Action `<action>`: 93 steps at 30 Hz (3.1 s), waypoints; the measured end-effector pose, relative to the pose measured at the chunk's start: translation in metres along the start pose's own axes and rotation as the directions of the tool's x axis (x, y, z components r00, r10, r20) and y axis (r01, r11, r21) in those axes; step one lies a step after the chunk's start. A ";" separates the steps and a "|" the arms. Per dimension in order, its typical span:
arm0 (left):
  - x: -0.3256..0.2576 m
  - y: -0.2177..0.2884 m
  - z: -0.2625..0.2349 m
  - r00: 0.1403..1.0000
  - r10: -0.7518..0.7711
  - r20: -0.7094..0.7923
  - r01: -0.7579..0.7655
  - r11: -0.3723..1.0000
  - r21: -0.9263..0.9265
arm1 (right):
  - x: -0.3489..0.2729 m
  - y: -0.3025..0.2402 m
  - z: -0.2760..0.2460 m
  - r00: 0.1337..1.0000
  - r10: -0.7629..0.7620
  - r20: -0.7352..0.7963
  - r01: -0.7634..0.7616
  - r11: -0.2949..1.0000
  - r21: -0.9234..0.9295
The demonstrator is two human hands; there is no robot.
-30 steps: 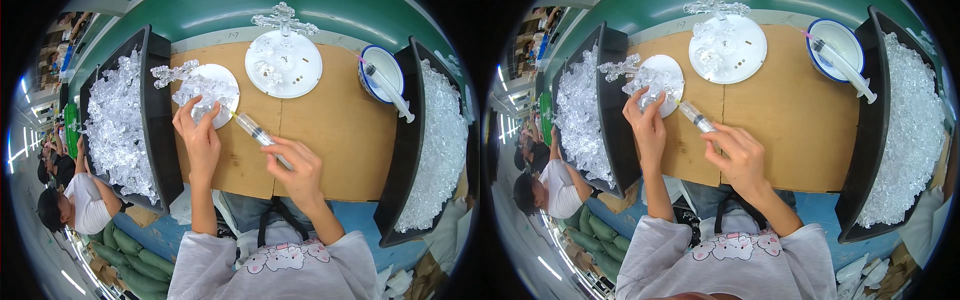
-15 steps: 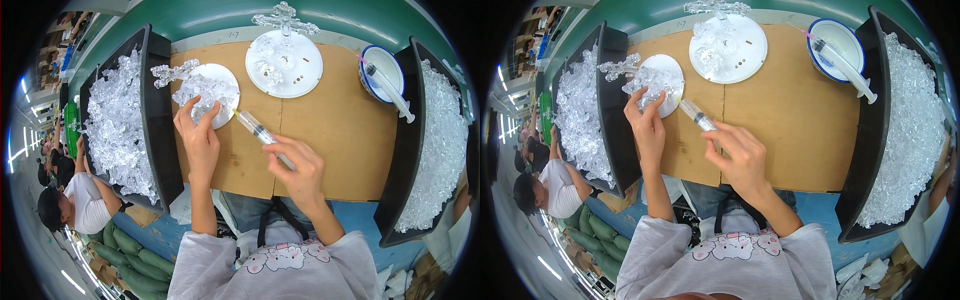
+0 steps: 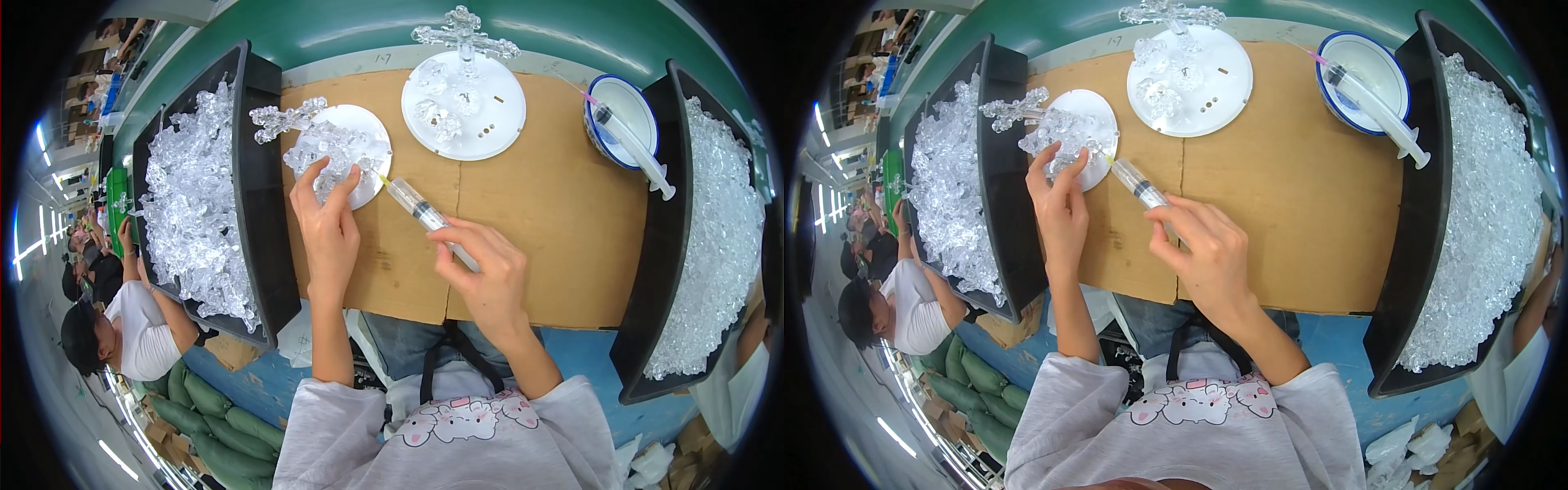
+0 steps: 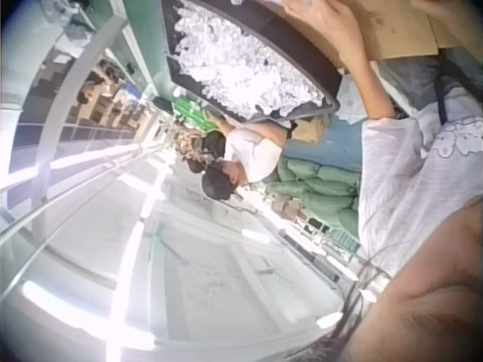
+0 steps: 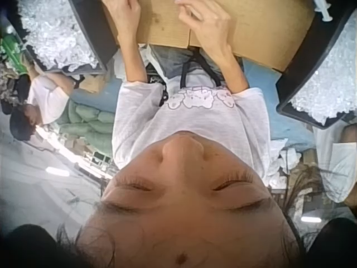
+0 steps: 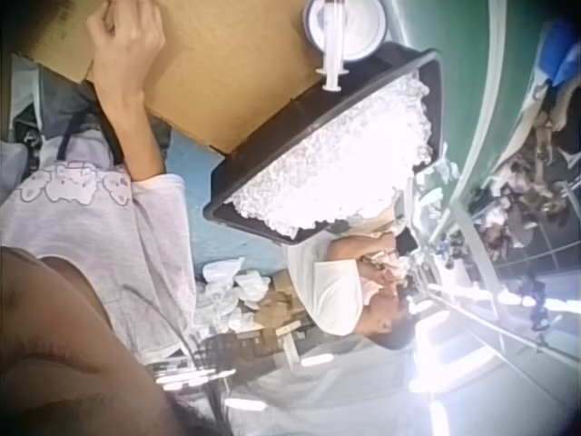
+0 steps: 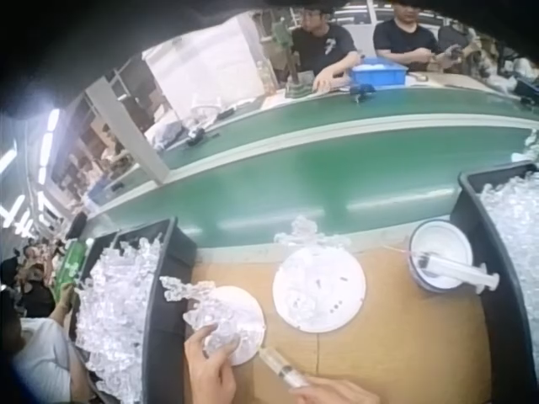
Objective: Assembling plastic decorative items by gluing clear components onto white circular bases using an adhesive syringe.
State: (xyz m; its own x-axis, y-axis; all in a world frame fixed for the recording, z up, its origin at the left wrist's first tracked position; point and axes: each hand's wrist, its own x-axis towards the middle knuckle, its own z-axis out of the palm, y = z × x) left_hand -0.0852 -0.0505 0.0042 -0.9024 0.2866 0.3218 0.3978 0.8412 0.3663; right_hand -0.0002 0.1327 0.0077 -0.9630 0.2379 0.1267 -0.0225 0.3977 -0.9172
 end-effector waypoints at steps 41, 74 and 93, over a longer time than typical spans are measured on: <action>0.157 0.042 0.045 0.914 0.245 0.325 0.205 0.411 -0.888 | -0.055 0.046 -0.110 0.957 -0.076 -0.280 -0.054 0.902 -0.428; 0.074 -0.149 -0.154 0.968 -0.072 -0.240 0.114 0.980 0.164 | -0.105 0.015 -0.108 0.952 -0.077 -0.298 0.041 0.991 -0.126; -0.060 0.076 -0.065 0.903 -0.077 -0.423 -0.100 0.919 -0.380 | 0.030 -0.043 -0.009 0.986 0.055 0.157 -0.094 0.964 0.249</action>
State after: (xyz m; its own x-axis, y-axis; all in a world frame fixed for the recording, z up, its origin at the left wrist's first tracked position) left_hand 0.0097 -0.0340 0.0695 -0.7751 0.0001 0.6318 0.5190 0.5704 0.6367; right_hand -0.0257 0.1311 0.0542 -0.9930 0.1175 0.0151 0.0015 0.1400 -0.9901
